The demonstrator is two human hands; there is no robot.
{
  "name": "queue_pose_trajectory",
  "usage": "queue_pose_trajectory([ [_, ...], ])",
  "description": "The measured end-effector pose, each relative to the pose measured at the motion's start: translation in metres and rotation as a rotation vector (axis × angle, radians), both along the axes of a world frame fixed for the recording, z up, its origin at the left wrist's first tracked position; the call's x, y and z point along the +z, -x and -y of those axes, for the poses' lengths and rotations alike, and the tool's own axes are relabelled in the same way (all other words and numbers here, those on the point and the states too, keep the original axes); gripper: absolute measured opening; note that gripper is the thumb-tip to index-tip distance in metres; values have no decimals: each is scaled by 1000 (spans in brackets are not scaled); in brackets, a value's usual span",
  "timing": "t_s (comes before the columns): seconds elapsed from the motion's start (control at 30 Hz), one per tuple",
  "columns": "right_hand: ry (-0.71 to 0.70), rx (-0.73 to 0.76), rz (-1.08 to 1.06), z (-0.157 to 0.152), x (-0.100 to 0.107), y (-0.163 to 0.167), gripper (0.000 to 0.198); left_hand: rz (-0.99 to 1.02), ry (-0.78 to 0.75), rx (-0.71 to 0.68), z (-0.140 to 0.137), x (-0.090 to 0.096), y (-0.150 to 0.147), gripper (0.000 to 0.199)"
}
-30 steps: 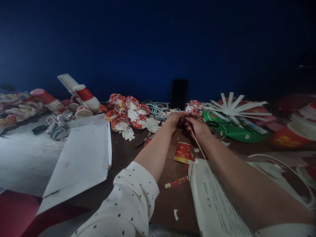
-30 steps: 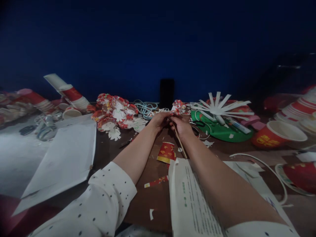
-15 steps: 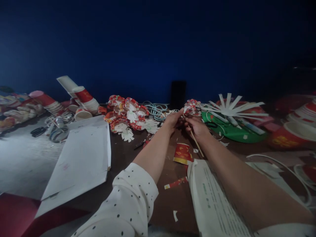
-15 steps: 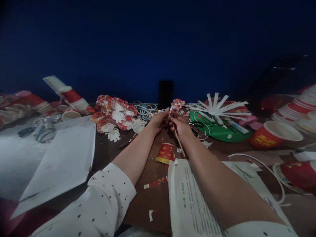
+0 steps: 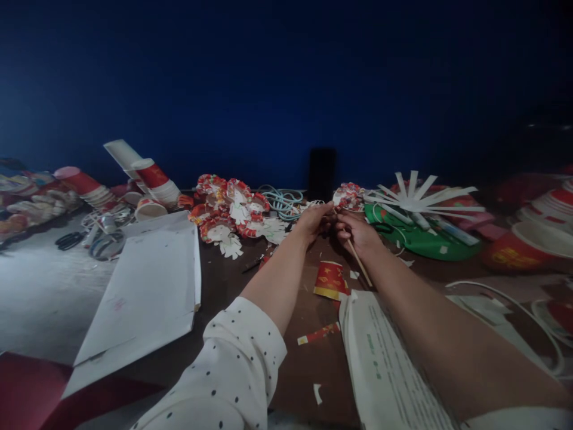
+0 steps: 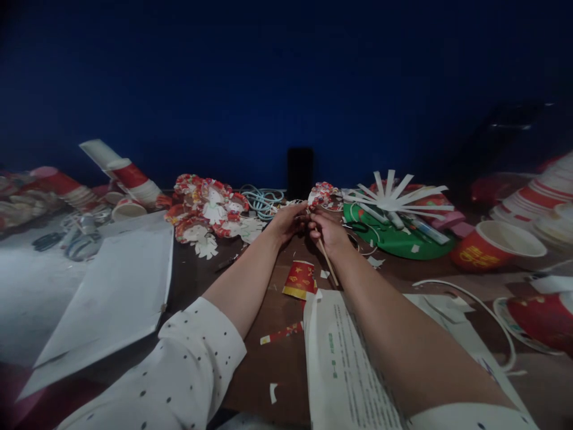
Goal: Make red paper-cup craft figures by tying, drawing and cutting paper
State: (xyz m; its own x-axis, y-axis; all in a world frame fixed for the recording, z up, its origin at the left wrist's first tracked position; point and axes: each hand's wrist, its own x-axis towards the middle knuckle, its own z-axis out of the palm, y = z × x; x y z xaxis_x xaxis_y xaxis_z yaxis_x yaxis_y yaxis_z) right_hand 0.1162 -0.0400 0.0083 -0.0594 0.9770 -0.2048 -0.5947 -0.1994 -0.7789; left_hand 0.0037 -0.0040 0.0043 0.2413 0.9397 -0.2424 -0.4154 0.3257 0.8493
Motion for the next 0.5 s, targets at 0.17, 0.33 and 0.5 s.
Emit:
queue_pose_trajectory([
  [0.17, -52, 24, 14, -2, -4, -2, 21, -35, -61, -29, -3, -6, 1, 10],
  [0.33, -57, -27, 68, -2, -6, 1, 16, -37, -52, 20, -5, -6, -2, 9],
  [0.5, -22, -76, 100, -2, -7, 4, 16, 24, -29, 26, -6, -5, -3, 10],
])
